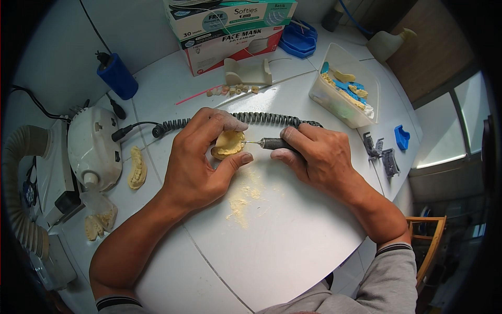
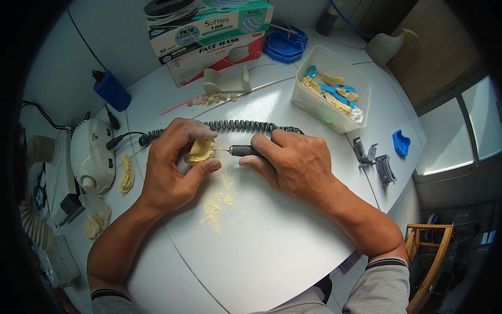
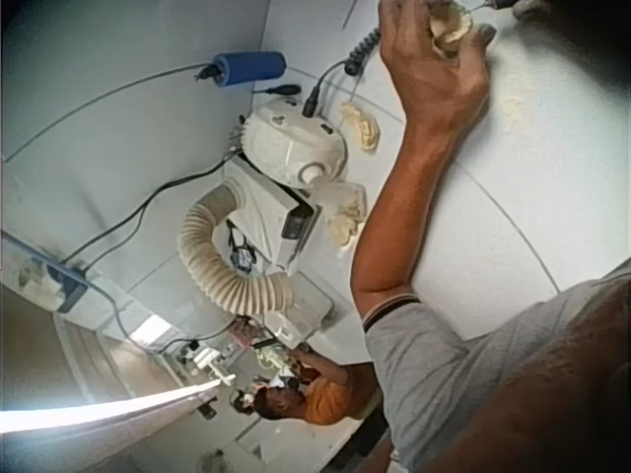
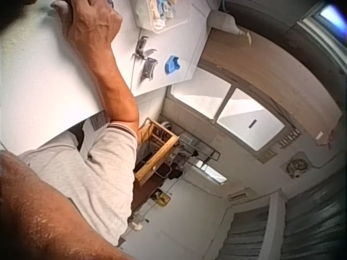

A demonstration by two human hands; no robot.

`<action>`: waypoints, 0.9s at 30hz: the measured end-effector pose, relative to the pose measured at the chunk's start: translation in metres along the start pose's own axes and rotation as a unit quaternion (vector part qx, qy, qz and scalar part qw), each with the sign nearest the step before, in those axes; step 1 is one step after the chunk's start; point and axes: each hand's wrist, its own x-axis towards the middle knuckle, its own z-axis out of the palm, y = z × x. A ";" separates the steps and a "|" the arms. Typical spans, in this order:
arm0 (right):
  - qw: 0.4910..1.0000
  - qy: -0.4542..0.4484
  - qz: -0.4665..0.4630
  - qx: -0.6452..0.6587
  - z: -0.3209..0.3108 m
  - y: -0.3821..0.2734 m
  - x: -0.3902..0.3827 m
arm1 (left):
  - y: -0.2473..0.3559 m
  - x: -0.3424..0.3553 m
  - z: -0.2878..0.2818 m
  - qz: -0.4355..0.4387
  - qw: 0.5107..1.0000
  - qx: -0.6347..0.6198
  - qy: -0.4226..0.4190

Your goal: Trimming a yellow dental plaster mold using a rotary tool.

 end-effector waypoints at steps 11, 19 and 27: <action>0.999 -0.034 0.008 0.014 -0.006 -0.002 0.001 | 0.000 -0.001 0.000 -0.011 1.000 -0.012 -0.003; 0.999 -0.038 0.010 0.015 -0.006 -0.002 0.001 | 0.000 0.000 0.000 -0.020 0.999 -0.031 -0.007; 0.999 -0.031 0.009 0.017 -0.006 -0.002 0.001 | -0.001 0.000 0.000 -0.035 0.999 -0.039 -0.012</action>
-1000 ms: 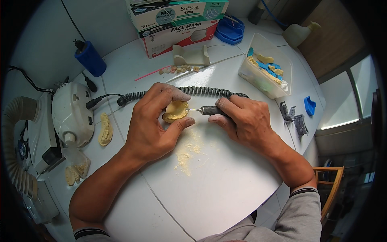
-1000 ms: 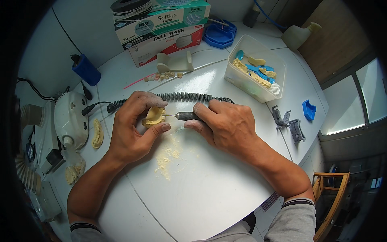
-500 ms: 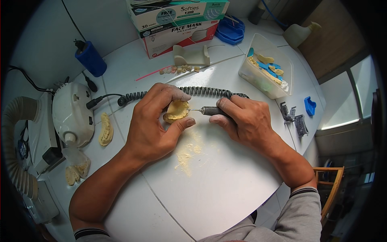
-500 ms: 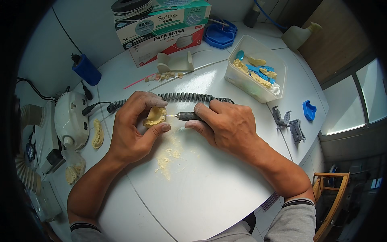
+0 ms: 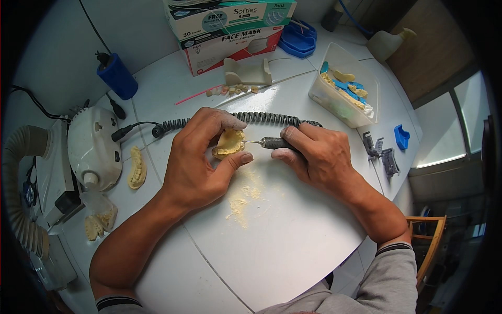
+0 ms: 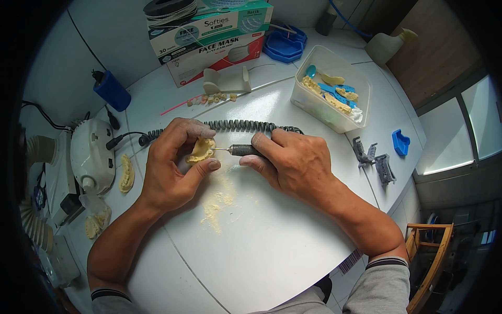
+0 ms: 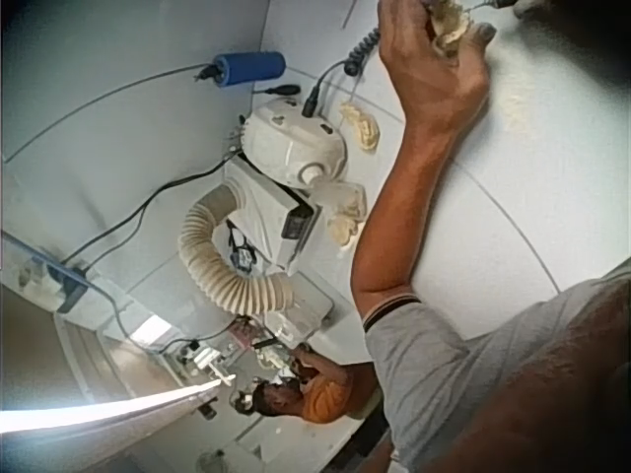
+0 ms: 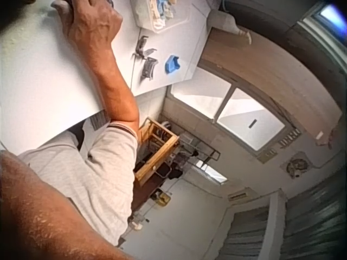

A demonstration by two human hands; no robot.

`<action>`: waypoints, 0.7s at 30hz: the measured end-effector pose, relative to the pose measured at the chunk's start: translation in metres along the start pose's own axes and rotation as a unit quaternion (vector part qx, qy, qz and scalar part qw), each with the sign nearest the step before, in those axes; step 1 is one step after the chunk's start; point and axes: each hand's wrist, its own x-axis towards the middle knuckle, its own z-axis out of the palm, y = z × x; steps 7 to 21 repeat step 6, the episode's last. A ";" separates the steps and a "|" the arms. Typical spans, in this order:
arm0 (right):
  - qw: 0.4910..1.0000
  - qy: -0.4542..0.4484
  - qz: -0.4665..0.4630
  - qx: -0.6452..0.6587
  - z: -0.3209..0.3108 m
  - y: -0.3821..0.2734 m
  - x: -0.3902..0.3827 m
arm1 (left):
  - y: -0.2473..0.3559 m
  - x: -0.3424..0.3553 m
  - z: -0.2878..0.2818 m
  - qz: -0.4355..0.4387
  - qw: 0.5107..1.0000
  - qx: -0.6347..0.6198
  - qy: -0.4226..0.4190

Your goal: Trimming a yellow dental plaster mold using a rotary tool.

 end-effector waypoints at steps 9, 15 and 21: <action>1.000 0.005 0.000 0.001 0.001 0.001 -0.001 | 0.001 0.000 -0.002 -0.002 1.000 0.003 -0.006; 1.000 0.005 0.000 0.001 0.001 0.001 -0.001 | 0.001 0.000 -0.002 -0.002 1.000 0.003 -0.006; 1.000 0.005 0.000 0.001 0.001 0.001 -0.001 | 0.001 0.000 -0.002 -0.002 1.000 0.003 -0.006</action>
